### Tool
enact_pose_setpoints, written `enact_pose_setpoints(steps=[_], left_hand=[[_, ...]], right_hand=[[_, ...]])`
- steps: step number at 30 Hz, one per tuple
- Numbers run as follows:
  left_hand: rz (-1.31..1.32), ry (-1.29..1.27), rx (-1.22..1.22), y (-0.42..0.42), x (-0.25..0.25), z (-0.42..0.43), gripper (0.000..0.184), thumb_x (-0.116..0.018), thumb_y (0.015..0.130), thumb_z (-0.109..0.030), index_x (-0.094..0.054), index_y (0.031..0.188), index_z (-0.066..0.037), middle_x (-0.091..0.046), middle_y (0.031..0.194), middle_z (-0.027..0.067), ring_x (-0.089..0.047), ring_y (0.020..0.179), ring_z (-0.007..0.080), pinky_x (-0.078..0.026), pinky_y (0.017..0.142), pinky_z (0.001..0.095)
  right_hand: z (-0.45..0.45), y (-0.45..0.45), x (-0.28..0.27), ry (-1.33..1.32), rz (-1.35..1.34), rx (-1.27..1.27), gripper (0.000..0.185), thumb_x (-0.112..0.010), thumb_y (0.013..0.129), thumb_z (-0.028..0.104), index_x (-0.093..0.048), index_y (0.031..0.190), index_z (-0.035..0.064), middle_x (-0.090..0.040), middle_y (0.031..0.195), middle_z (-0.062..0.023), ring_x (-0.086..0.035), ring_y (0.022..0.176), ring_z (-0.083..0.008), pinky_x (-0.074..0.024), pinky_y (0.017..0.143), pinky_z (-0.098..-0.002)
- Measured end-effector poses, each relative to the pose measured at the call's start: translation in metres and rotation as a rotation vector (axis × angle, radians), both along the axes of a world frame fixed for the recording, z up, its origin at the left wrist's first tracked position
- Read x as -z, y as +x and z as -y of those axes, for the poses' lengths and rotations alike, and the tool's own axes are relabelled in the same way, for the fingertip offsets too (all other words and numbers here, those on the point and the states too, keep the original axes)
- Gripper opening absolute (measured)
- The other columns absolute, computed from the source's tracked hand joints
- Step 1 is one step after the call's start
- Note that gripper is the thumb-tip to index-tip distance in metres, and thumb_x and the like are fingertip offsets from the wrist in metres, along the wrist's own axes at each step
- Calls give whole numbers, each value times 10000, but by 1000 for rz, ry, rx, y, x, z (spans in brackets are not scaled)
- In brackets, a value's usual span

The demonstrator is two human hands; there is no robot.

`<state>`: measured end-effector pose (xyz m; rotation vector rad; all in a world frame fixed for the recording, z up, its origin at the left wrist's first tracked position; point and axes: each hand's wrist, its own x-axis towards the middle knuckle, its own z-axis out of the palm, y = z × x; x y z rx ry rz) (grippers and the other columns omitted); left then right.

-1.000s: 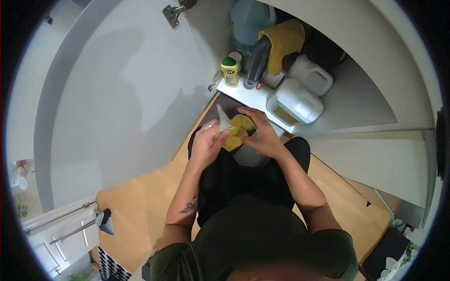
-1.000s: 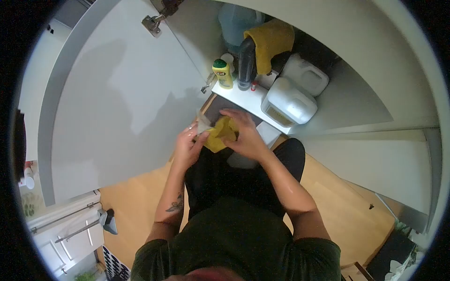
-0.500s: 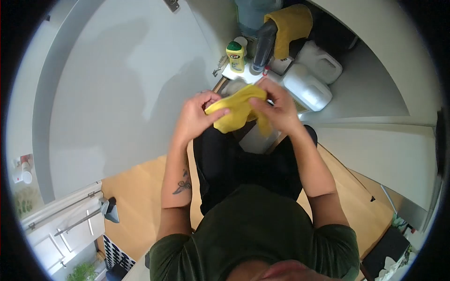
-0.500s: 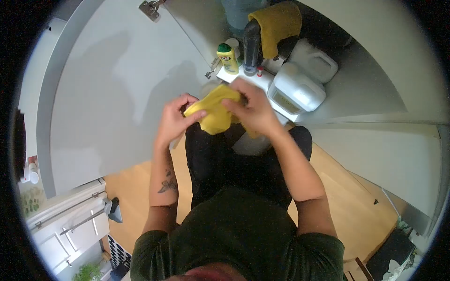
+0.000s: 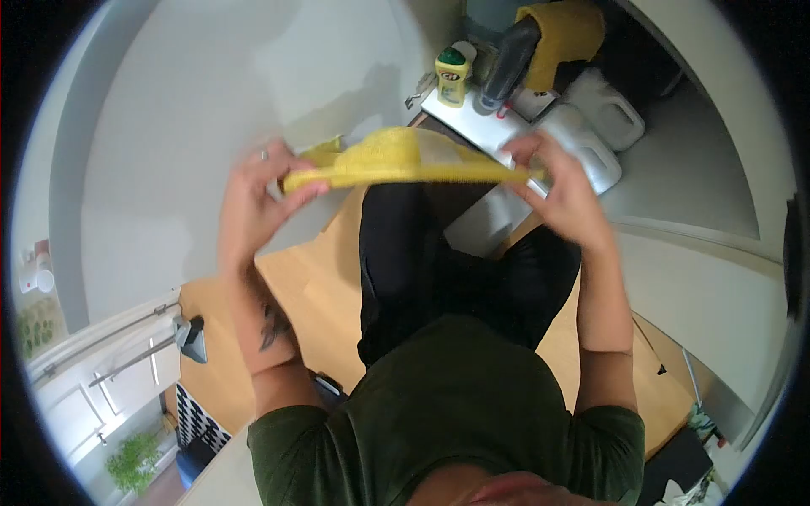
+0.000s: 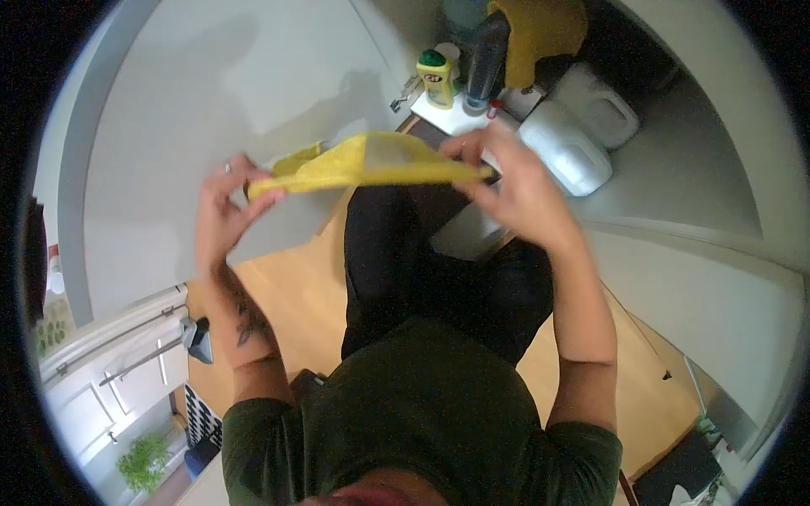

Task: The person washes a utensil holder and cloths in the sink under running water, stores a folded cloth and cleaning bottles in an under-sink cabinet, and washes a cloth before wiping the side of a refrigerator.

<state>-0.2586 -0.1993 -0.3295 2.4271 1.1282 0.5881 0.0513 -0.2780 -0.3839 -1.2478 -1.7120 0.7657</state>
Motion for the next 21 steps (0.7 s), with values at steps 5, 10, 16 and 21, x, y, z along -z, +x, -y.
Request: enact_pose_setpoints(steps=[5, 10, 16, 21], left_hand=[[-217, -475, -281, -42, 61, 75, 120, -697, 638, -55, -622, 731, -43, -571, 700, 65, -550, 666, 209, -455, 609, 307], [-327, -467, -283, -89, 157, 132, 98, -691, 640, -53, -620, 708, -48, -574, 710, 55, -560, 696, 195, -473, 620, 310], [-205, -295, -238, -105, 176, 136, 139, -668, 655, -38, -601, 776, -52, -610, 830, 63, -565, 794, 236, -442, 766, 329], [140, -670, -513, -110, 177, 87, 123, -649, 730, -76, -575, 818, -32, -607, 861, 33, -542, 812, 137, -394, 802, 288]], right_hand=[[51, -30, 73, -293, 87, -274, 156, -644, 650, -10, -574, 783, 31, -510, 783, -68, -496, 795, -240, -408, 676, -331], [86, -57, 151, -331, 151, -396, 129, -646, 671, 49, -584, 782, 26, -528, 773, -83, -500, 798, -273, -406, 718, -343], [76, -54, 148, -465, 128, -498, 157, -642, 694, 74, -577, 823, 15, -573, 824, -96, -542, 853, -260, -433, 757, -344], [44, -40, 153, -642, 15, -314, 159, -607, 784, 146, -585, 878, 19, -605, 907, -94, -577, 844, -206, -431, 783, -295]])
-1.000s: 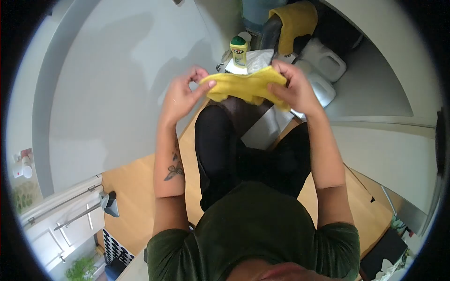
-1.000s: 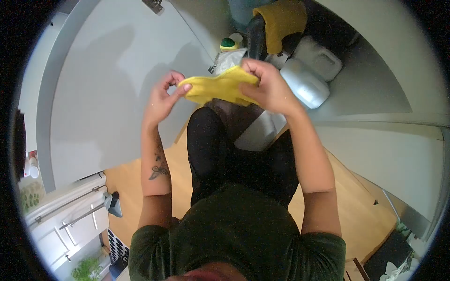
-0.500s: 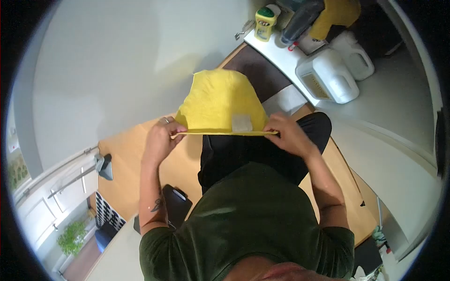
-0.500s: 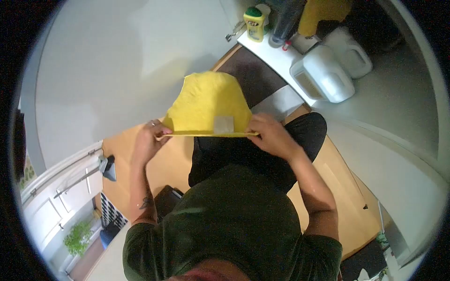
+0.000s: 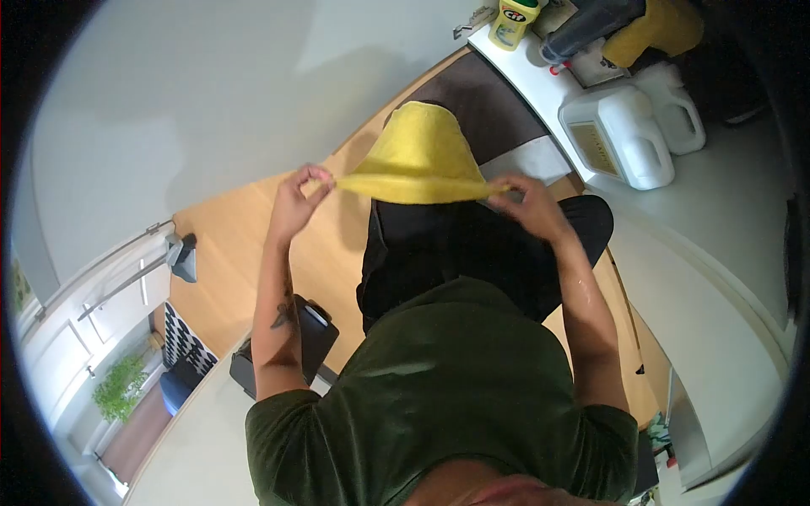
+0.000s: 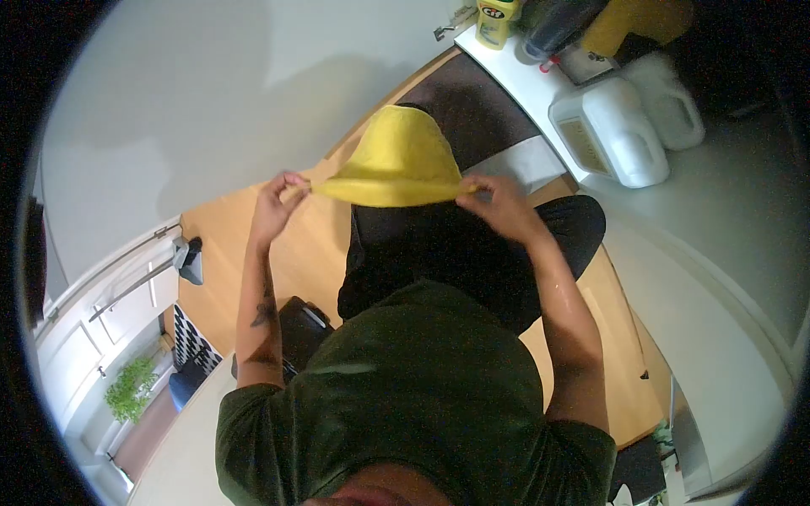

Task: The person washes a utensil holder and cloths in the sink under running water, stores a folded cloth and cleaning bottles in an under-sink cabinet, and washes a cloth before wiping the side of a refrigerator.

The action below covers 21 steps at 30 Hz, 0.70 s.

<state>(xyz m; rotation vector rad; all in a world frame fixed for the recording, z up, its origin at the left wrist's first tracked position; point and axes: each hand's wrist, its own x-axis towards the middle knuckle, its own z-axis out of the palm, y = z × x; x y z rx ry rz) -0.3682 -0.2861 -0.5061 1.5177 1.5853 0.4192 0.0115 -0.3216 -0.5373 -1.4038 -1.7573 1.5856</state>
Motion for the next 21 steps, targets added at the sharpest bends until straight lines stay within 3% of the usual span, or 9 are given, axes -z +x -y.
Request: enact_pose_setpoints(steps=[5, 7, 10, 11, 12, 13, 15, 16, 21], left_hand=[[-28, 103, -72, 32, 10, -71, 207, -596, 789, -135, -581, 958, -16, -609, 889, 57, -555, 783, 146, -418, 750, 287], [-369, 370, 81, 37, 43, -78, 280, -554, 809, -165, -561, 1051, -25, -614, 931, 97, -578, 842, 187, -438, 746, 309], [-558, 189, 131, 26, 108, -55, 361, -511, 823, -215, -513, 1130, -25, -608, 961, 139, -580, 896, 231, -447, 765, 334], [-318, -15, -44, 21, 132, -42, 363, -491, 839, -259, -518, 1112, -23, -611, 935, 122, -583, 868, 207, -457, 740, 323], [-73, -214, -215, 19, 146, -34, 375, -471, 854, -302, -524, 1095, -21, -615, 910, 104, -585, 839, 183, -467, 714, 311], [-71, -212, -210, 26, 137, -30, 375, -471, 854, -302, -524, 1095, -21, -615, 910, 104, -585, 839, 183, -467, 714, 311], [428, -716, -638, 47, 112, -21, 358, -436, 878, -361, -563, 1004, -51, -608, 837, 48, -581, 760, 120, -465, 641, 255], [432, -716, -635, 49, 114, -22, 358, -436, 878, -361, -563, 1004, -51, -608, 837, 48, -581, 760, 120, -465, 641, 255], [532, -552, -536, 54, 102, -32, 218, -511, 866, -249, -529, 982, -65, -583, 787, 12, -573, 713, 91, -466, 610, 196]], right_hand=[[-53, 2, 34, -110, -163, 340, 271, -603, 785, 173, -565, 1010, 27, -606, 897, -112, -578, 858, -243, -430, 789, -300], [-54, -2, 97, 60, -20, 437, 343, -603, 778, 174, -537, 1075, 16, -592, 916, -113, -563, 874, -221, -427, 793, -306], [-36, -22, 119, 37, 348, 494, 387, -575, 798, 193, -496, 1116, -14, -573, 975, -135, -546, 919, -210, -424, 808, -324], [-34, -29, 118, 37, 347, 495, 387, -575, 798, 193, -496, 1116, -14, -573, 975, -135, -546, 919, -210, -424, 808, -324], [-34, -36, 117, -291, 74, 551, 403, -566, 808, 215, -483, 1122, -24, -562, 1002, -146, -539, 943, -221, -420, 821, -342], [-33, -41, 115, -616, -206, 593, 421, -557, 819, 237, -470, 1128, -35, -550, 1030, -158, -531, 966, -232, -416, 834, -360], [-31, -47, 102, -803, -372, 689, 405, -567, 818, 261, -491, 1109, -10, -556, 1007, -129, -542, 932, -220, -432, 810, -350], [-30, -46, 99, -993, -541, 772, 389, -576, 817, 285, -512, 1090, 15, -561, 984, -100, -553, 898, -208, -447, 786, -339], [-26, -36, 125, -850, -716, 761, 366, -555, 835, 221, -459, 1092, -19, -551, 986, -113, -558, 872, -187, -470, 773, -311]])
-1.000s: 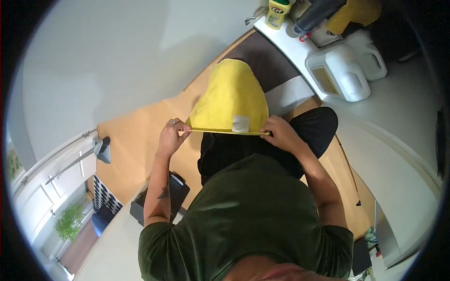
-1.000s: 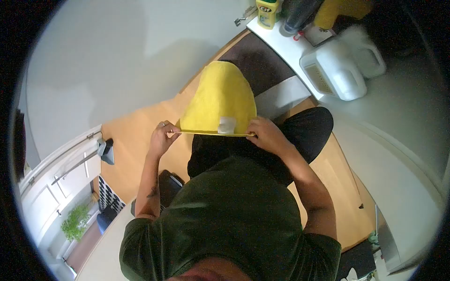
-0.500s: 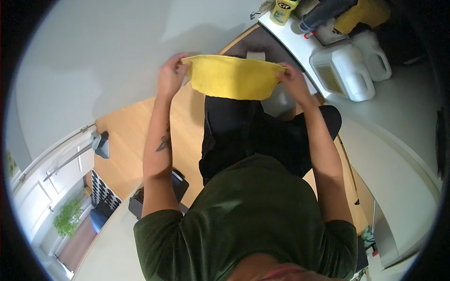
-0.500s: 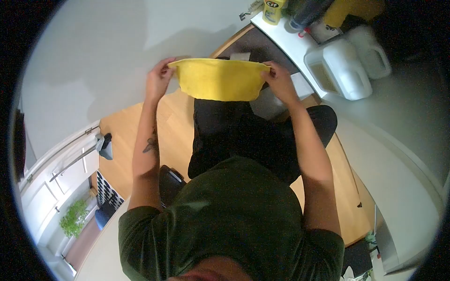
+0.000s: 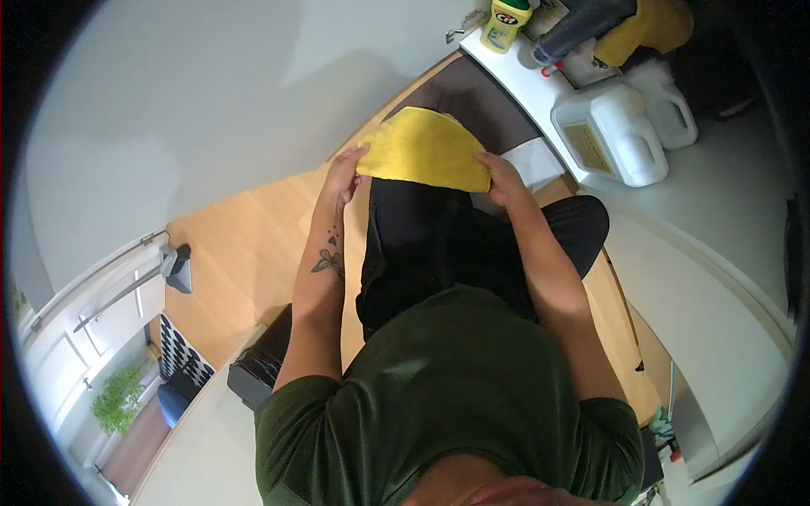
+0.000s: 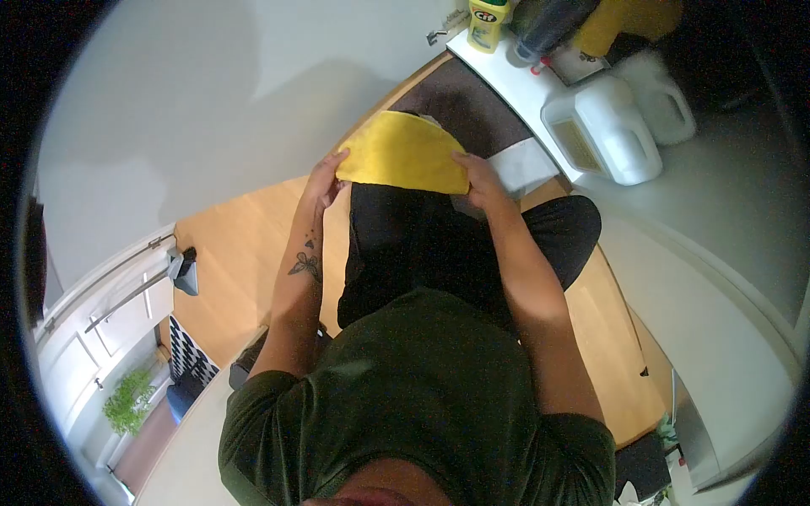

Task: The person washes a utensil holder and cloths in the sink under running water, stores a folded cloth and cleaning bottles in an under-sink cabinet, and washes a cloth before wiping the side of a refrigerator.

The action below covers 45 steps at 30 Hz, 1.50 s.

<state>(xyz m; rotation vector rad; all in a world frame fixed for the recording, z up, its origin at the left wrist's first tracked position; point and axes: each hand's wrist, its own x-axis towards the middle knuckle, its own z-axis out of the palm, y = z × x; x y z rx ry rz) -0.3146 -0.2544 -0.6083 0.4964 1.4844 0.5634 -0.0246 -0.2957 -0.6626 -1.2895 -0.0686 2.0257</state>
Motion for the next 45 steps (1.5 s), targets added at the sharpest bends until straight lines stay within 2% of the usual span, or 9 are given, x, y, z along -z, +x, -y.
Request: enact_pose_setpoints(steps=[8, 16, 23, 28, 29, 31, 34, 38, 45], left_hand=[[361, 444, -117, 62, -94, -65, 223, -523, 846, -102, -447, 1042, -27, -576, 942, 95, -582, 825, 146, -487, 717, 254], [281, 1024, 661, 209, -234, -170, 349, -442, 801, -57, -537, 1135, -22, -528, 1161, 74, -499, 1046, 185, -325, 954, 279], [349, 1023, 628, 318, -229, -274, 275, -431, 760, 2, -592, 983, -4, -577, 1036, 172, -547, 938, 293, -432, 815, 377], [-1153, 1435, 662, 331, -155, -363, 512, -668, 686, -322, -544, 1086, -29, -570, 1076, 153, -535, 994, 274, -364, 919, 337], [-1161, 1423, 656, 320, -168, -342, 512, -668, 686, -322, -544, 1086, -29, -570, 1076, 153, -535, 994, 274, -364, 919, 337], [-1094, 1495, 814, 296, -214, -273, 358, -457, 792, -105, -539, 1135, -46, -547, 1135, 99, -511, 1051, 197, -405, 894, 277], [-841, 1323, 821, 279, -155, -274, 313, -456, 808, -170, -570, 1080, -66, -587, 1052, 95, -524, 1041, 197, -436, 873, 308], [101, 498, 536, 287, -159, -196, 245, -519, 831, -266, -602, 916, -51, -624, 871, 45, -539, 659, 103, -436, 557, 210], [241, 576, 269, 311, -166, -173, 227, -528, 803, -205, -605, 923, -29, -605, 824, 33, -545, 687, 102, -376, 568, 190]], right_hand=[[-4, 51, -95, 406, 96, 324, 286, -546, 842, 142, -448, 1088, 34, -552, 1024, -77, -545, 914, -156, -460, 785, -289], [-16, 147, -181, 735, -22, 701, 322, -435, 881, 101, -419, 1198, 51, -480, 1213, -96, -464, 1119, -211, -393, 932, -353], [-73, 163, -162, 858, -191, 929, 354, -463, 860, 72, -414, 1211, 74, -470, 1223, -91, -433, 1147, -223, -327, 989, -399], [-82, 165, -133, 415, 211, 680, 595, -521, 806, 29, -213, 1307, 117, -468, 1149, -140, -496, 1026, -294, -440, 857, -404], [-80, 165, -139, 413, 208, 668, 595, -521, 806, 29, -213, 1307, 117, -468, 1149, -140, -496, 1026, -294, -440, 857, -404], [-73, 162, -162, 464, 586, 681, 589, -513, 809, 47, -227, 1320, 107, -471, 1171, -107, -522, 974, -212, -439, 774, -326], [-83, 187, -164, 584, 845, 624, 414, -534, 810, 96, -412, 1205, 84, -527, 1085, -106, -536, 913, -192, -425, 772, -302], [-122, 205, -184, 703, 1103, 568, 249, -553, 805, 127, -538, 1044, 59, -572, 982, -84, -540, 867, -173, -417, 766, -288], [-168, 222, -212, 675, 1249, 324, 295, -579, 768, 304, -621, 888, 39, -609, 891, -82, -549, 869, -165, -410, 779, -289]])
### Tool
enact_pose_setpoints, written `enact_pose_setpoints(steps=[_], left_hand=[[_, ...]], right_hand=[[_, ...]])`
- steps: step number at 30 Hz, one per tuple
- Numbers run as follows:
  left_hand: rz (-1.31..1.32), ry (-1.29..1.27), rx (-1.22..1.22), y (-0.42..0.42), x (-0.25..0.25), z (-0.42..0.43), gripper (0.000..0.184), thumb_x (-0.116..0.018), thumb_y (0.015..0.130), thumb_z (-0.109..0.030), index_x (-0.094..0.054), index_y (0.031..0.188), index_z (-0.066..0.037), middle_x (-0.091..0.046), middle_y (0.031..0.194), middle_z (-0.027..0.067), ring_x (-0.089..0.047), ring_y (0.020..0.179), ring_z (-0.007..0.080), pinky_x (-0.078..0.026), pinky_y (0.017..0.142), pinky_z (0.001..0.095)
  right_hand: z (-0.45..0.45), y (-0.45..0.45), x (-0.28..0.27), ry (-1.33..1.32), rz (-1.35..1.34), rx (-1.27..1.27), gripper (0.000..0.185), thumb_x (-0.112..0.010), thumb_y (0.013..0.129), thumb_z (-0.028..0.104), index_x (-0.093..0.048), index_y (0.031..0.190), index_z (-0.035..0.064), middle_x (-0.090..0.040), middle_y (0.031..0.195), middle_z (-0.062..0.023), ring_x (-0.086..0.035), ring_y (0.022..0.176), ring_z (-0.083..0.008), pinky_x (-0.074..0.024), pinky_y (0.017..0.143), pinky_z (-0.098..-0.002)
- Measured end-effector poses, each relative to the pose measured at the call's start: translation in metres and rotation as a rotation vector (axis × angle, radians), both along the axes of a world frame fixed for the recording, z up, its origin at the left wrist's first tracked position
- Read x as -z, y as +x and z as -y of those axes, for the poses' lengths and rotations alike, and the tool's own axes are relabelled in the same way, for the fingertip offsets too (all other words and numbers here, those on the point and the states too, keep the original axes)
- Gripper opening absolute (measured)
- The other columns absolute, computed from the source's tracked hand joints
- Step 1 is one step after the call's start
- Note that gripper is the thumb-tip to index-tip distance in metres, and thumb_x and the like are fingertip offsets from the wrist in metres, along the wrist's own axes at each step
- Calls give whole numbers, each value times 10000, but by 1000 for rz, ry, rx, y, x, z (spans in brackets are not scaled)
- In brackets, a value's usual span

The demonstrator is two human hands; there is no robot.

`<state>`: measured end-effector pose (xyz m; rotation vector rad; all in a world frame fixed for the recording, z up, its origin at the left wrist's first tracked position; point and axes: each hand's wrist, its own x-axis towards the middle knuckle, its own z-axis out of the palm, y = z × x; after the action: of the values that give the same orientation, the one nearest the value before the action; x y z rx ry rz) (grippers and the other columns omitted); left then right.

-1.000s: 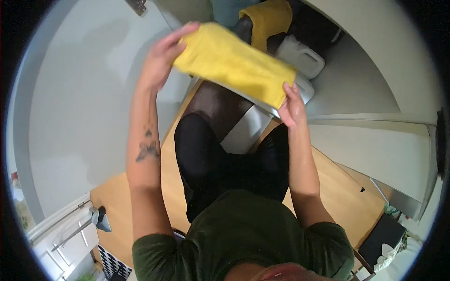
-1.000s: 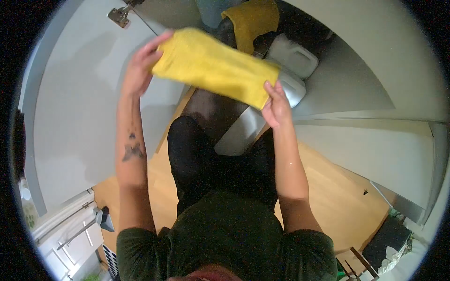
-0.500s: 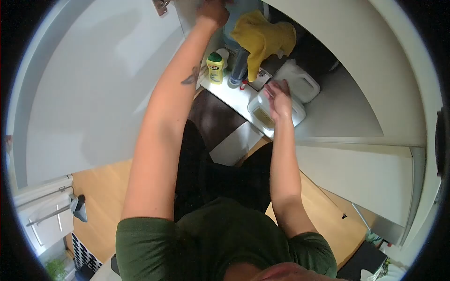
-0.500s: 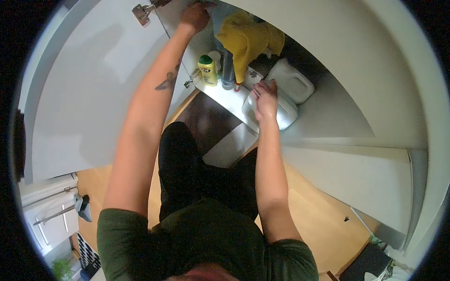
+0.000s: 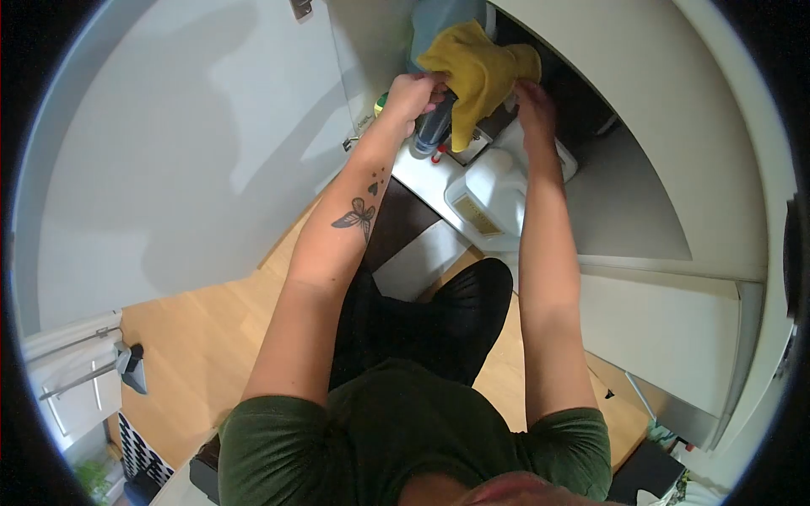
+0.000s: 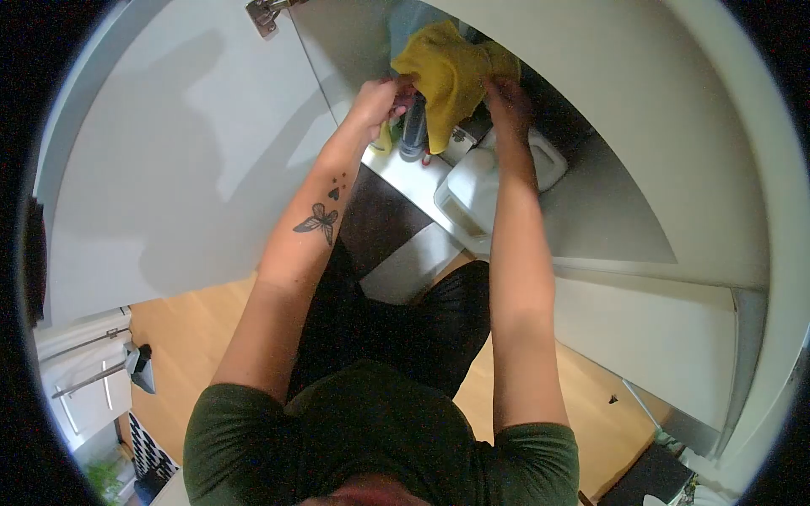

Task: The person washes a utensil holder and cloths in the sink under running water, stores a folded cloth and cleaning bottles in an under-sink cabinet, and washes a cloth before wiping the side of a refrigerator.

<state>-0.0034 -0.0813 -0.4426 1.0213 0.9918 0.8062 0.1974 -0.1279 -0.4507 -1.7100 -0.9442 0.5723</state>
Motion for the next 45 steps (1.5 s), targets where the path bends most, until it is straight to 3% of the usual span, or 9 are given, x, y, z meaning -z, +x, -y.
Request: enact_pose_setpoints(steps=[10, 13, 15, 19, 21, 30, 37, 42, 45], left_hand=[[144, 336, -189, 1, -24, -18, 231, -445, 837, -119, -549, 977, 33, -613, 868, 122, -593, 666, 182, -480, 599, 260], [-63, 286, -132, -4, -1, -43, 235, -444, 831, -131, -562, 940, 41, -613, 806, 134, -602, 601, 198, -486, 541, 293], [-726, 405, 16, -6, 32, -70, 409, -532, 756, -295, -558, 959, 59, -591, 992, 189, -575, 947, 299, -450, 806, 355], [-586, 434, -5, -9, 24, -67, 476, -506, 765, -369, -546, 1055, 7, -545, 1100, 193, -518, 1031, 332, -412, 863, 369], [-372, 831, -179, -7, 15, -58, 406, -448, 850, -385, -604, 1015, -48, -618, 977, 120, -595, 892, 202, -456, 763, 317], [-244, 134, 367, 6, 20, -51, 791, -208, 802, -684, -210, 1367, -131, -372, 1324, 112, -338, 1205, 258, -311, 952, 409], [-574, 291, 372, 20, 19, -94, 773, -234, 808, -666, -164, 1369, -139, -396, 1297, 137, -385, 1174, 249, -310, 972, 368], [-81, 667, 348, 58, 14, -78, 744, -273, 802, -657, -421, 1264, -93, -503, 1190, 142, -493, 1079, 244, -327, 943, 328], [-172, 223, 599, 36, -44, -47, 779, -309, 780, -672, -384, 1288, -87, -511, 1177, 133, -473, 1097, 246, -339, 929, 311]], right_hand=[[-8, 5, -29, 280, -129, -3, 206, -614, 689, 207, -600, 844, 73, -558, 768, -23, -495, 705, -150, -392, 662, -271], [-7, 7, -27, -46, -20, -99, 219, -616, 682, 211, -592, 842, 63, -574, 789, -31, -501, 706, -149, -395, 677, -274], [-13, 13, -19, -89, 30, -89, 229, -611, 685, 212, -591, 857, 62, -579, 787, -37, -506, 706, -149, -396, 688, -276], [-23, 18, -14, -44, 24, -17, 237, -590, 703, 216, -592, 880, 59, -583, 756, -43, -513, 692, -151, -404, 690, -283], [-27, 22, -12, -46, 60, -39, 235, -579, 711, 219, -598, 879, 55, -588, 758, -46, -518, 692, -154, -407, 688, -288], [-18, 26, 14, -194, 447, -84, 256, -583, 744, 233, -599, 904, 34, -611, 859, -104, -568, 800, -226, -430, 749, -328], [31, 9, -3, 140, 366, 102, 251, -620, 735, 143, -564, 943, 14, -599, 940, -119, -575, 862, -228, -432, 787, -314], [83, -22, 11, 172, 98, 125, 230, -567, 732, 53, -556, 960, 19, -581, 941, -81, -540, 866, -178, -405, 790, -273], [115, -55, 33, 81, 17, 86, 248, -479, 733, -27, -552, 964, 30, -560, 926, -66, -523, 790, -147, -395, 768, -247]])
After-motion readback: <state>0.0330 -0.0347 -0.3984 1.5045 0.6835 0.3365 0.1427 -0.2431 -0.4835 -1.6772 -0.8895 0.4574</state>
